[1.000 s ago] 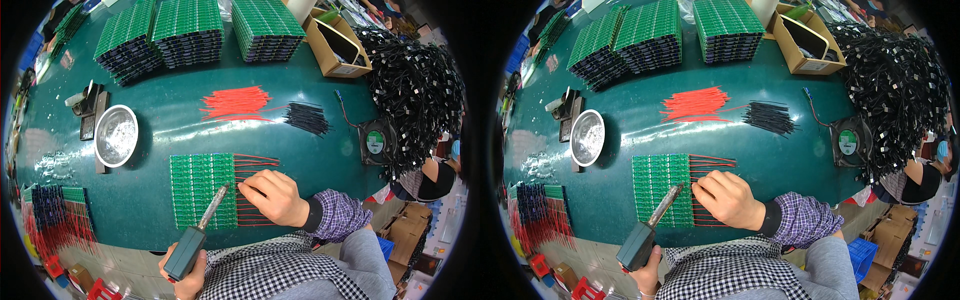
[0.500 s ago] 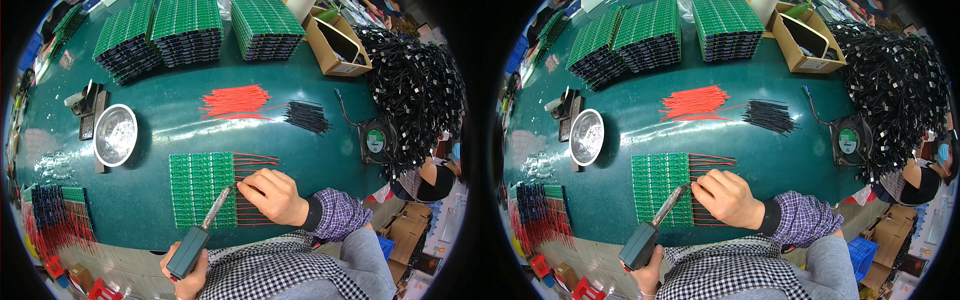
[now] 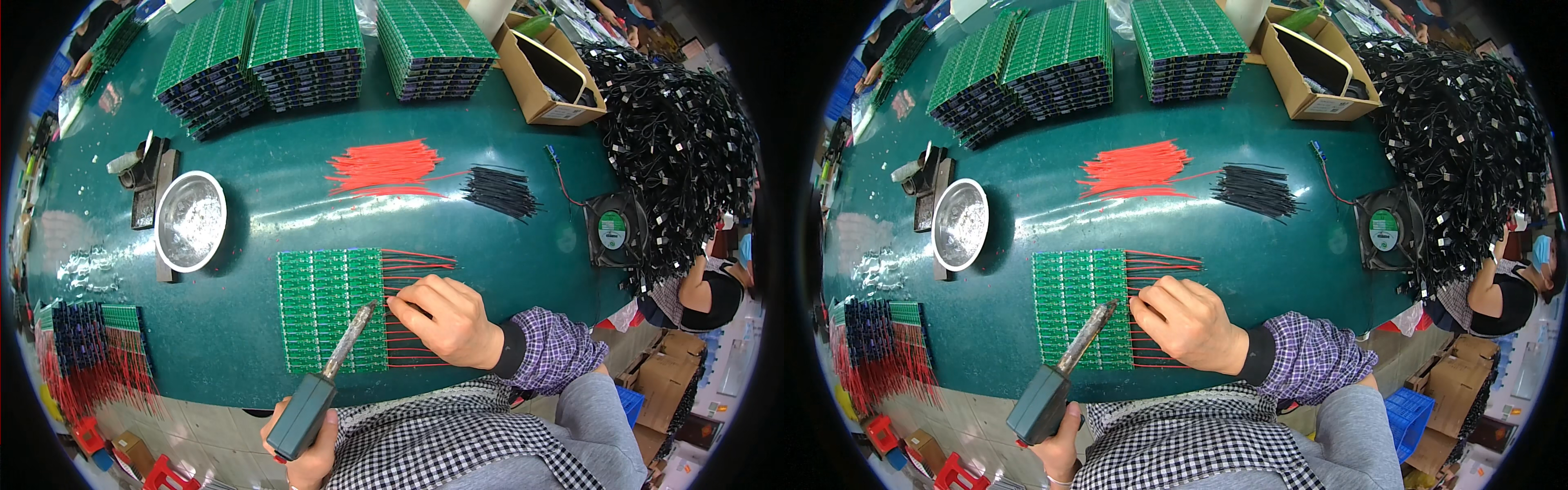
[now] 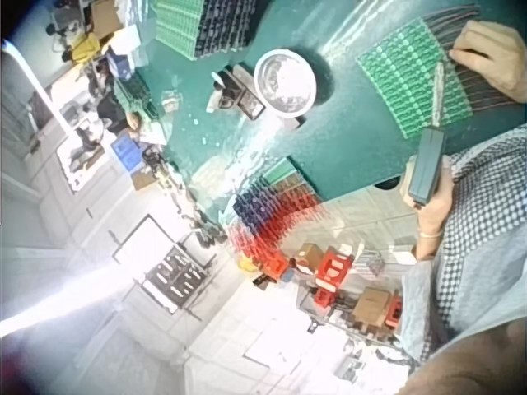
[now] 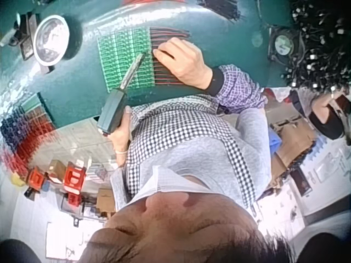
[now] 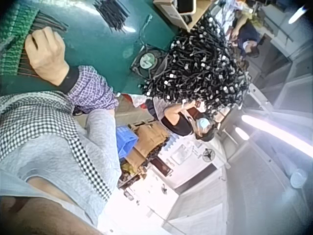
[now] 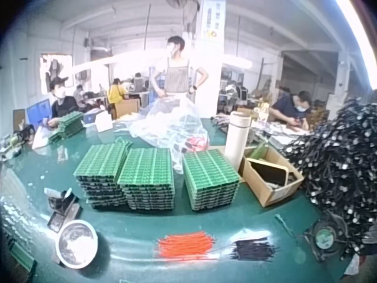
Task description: The person solders individual red wires to a panel of green LED PCB modules using a soldering iron and solder wire.
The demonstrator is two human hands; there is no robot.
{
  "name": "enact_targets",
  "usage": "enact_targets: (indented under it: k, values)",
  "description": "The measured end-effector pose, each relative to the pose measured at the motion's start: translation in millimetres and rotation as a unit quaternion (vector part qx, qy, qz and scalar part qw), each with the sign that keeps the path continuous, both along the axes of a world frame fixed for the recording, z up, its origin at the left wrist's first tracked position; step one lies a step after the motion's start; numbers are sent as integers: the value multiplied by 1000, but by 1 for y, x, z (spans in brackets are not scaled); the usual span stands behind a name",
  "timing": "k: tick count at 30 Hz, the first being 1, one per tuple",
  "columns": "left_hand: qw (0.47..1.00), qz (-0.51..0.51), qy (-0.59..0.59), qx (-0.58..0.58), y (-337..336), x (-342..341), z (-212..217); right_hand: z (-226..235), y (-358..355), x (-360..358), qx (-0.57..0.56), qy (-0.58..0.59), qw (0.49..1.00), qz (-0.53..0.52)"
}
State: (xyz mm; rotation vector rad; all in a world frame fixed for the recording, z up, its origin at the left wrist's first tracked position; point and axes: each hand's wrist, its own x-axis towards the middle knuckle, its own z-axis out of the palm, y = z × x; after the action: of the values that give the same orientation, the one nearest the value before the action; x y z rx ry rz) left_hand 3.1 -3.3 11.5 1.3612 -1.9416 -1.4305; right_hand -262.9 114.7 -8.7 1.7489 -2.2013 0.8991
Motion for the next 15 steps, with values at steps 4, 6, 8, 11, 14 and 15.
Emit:
enact_targets:
  k: [4, 6, 8, 11, 14, 15]
  values:
    - [999, -31, -2, -37, -2, -8, 3, 0, -1, -1, -14, 9, 1000, 5]
    - [1000, -15, 4, -17, 0, -11, 4, 1, -1, -1, -9, 6, 1000, 5]
    - [1000, 1, 10, 3, -2, -13, 5, 1, -1, 0, -9, 8, 1000, 6]
    - [998, -70, -1, 7, -7, -16, 6, 0, 0, 0, -9, 10, 1000, 5]
    - [997, -72, -7, -13, -6, -16, 7, 0, -1, 0, -11, 8, 1000, 5]
    - [995, -90, -11, -30, -7, -16, 7, 1, 0, 0, -9, 8, 1000, 4]
